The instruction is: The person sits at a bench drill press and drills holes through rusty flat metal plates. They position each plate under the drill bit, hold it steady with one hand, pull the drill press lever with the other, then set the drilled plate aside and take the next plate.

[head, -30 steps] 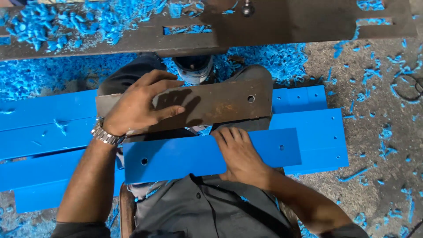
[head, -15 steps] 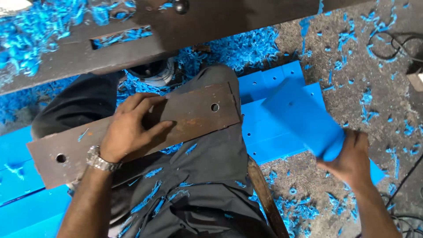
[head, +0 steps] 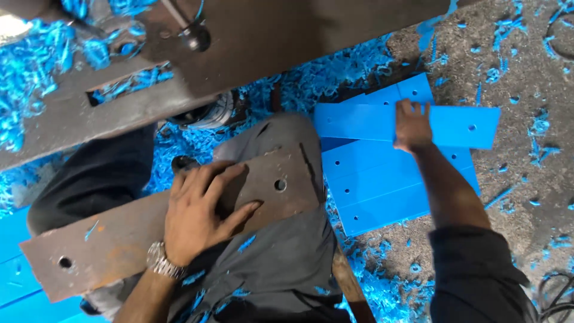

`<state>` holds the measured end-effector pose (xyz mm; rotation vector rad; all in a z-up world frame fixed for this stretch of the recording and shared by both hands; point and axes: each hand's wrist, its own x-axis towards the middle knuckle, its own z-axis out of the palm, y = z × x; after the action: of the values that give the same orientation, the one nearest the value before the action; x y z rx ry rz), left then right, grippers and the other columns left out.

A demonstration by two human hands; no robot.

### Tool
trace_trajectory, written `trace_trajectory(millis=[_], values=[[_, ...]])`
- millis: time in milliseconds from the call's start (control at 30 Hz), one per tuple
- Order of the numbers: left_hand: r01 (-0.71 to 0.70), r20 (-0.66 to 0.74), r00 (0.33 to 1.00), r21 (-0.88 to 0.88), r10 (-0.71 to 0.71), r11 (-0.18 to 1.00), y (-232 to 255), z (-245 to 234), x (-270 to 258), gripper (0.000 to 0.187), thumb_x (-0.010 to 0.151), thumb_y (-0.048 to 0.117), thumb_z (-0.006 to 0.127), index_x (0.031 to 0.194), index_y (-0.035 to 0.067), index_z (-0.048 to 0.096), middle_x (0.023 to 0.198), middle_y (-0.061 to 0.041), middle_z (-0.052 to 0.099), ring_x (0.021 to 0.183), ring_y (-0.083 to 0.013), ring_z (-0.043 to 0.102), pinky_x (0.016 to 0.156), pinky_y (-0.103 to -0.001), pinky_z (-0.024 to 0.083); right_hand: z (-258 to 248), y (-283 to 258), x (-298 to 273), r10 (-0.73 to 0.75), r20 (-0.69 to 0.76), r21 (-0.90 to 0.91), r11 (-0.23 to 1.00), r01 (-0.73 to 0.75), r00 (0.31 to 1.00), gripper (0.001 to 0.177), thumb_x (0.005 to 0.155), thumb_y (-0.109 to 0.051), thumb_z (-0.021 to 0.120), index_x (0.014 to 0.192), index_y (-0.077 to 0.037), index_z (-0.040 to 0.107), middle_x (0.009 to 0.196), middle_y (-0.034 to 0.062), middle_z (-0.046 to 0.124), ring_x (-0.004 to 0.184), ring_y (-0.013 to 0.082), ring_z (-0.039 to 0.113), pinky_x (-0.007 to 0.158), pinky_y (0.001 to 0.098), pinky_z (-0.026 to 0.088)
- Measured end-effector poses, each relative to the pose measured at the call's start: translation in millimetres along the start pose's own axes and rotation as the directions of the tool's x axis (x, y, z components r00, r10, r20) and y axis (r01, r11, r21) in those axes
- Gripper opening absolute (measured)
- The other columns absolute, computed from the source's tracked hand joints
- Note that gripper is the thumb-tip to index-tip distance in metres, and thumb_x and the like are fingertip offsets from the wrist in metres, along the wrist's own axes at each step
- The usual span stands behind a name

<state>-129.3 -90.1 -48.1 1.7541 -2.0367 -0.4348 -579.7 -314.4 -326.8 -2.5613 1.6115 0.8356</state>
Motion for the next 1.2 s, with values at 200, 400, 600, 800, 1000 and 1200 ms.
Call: trace_trajectory(millis=[200,400,600,800,1000,1200], values=[[0.058,0.01,0.998,0.02,-0.058,0.998,5,6,12,0.061,0.074,0.046,0.083,0.123,0.013,0.066,0.122,-0.007,0.066,0.104,-0.0299,0.063,0.087,-0.046,0.044,36,-1,72,-0.102,0.002,-0.116,0.988,0.102,0.995,0.111,0.062,-0.027,0.091,0.153,-0.001,0.033,0.15,0.0155,0.039,0.139,0.0349,0.04,0.118,0.0578,0.027],[0.102,0.034,0.994,0.062,-0.104,0.993,6,13,18,0.059,0.073,0.047,0.081,0.12,0.015,0.068,0.125,-0.008,0.064,0.108,-0.0325,0.061,0.091,-0.046,0.044,88,-4,107,-0.167,-0.087,-0.029,0.986,0.166,0.982,0.059,0.095,-0.017,0.057,0.15,-0.009,0.041,0.156,0.0099,0.038,0.146,0.0344,0.036,0.119,0.057,0.028],[0.061,0.048,0.997,0.085,-0.066,0.995,8,18,19,0.064,0.074,0.047,0.079,0.126,0.013,0.065,0.134,-0.014,0.057,0.118,-0.0389,0.058,0.098,-0.049,0.044,113,-6,109,-0.169,-0.045,-0.075,0.983,0.166,0.985,0.065,0.09,-0.017,0.056,0.152,-0.01,0.04,0.15,0.0088,0.041,0.143,0.032,0.036,0.116,0.0561,0.028],[0.074,0.054,0.996,0.07,-0.078,0.995,11,17,22,0.064,0.073,0.048,0.079,0.125,0.014,0.065,0.133,-0.013,0.058,0.114,-0.0372,0.06,0.095,-0.05,0.046,79,-21,105,-0.154,0.068,0.051,0.987,0.151,0.986,0.038,0.103,-0.017,0.056,0.14,-0.013,0.054,0.154,0.0081,0.048,0.14,0.0292,0.047,0.127,0.0563,0.03],[0.121,0.042,0.992,0.055,-0.123,0.991,11,13,17,0.062,0.072,0.047,0.08,0.123,0.015,0.066,0.13,-0.012,0.06,0.112,-0.0356,0.061,0.092,-0.049,0.047,98,-59,86,0.001,-0.076,0.374,0.927,0.028,0.997,0.089,0.066,-0.03,0.084,0.142,-0.002,0.046,0.143,0.0246,0.042,0.131,0.0454,0.043,0.105,0.0485,0.038],[0.095,-0.026,0.995,0.081,-0.093,0.992,8,9,7,0.062,0.076,0.05,0.078,0.126,0.017,0.065,0.131,-0.013,0.06,0.115,-0.0367,0.06,0.094,-0.049,0.047,67,-97,36,0.218,-0.245,0.806,0.588,0.073,0.945,0.074,0.079,-0.031,0.083,0.14,0.0,0.053,0.139,0.0226,0.051,0.128,0.0409,0.052,0.106,0.0471,0.047]])
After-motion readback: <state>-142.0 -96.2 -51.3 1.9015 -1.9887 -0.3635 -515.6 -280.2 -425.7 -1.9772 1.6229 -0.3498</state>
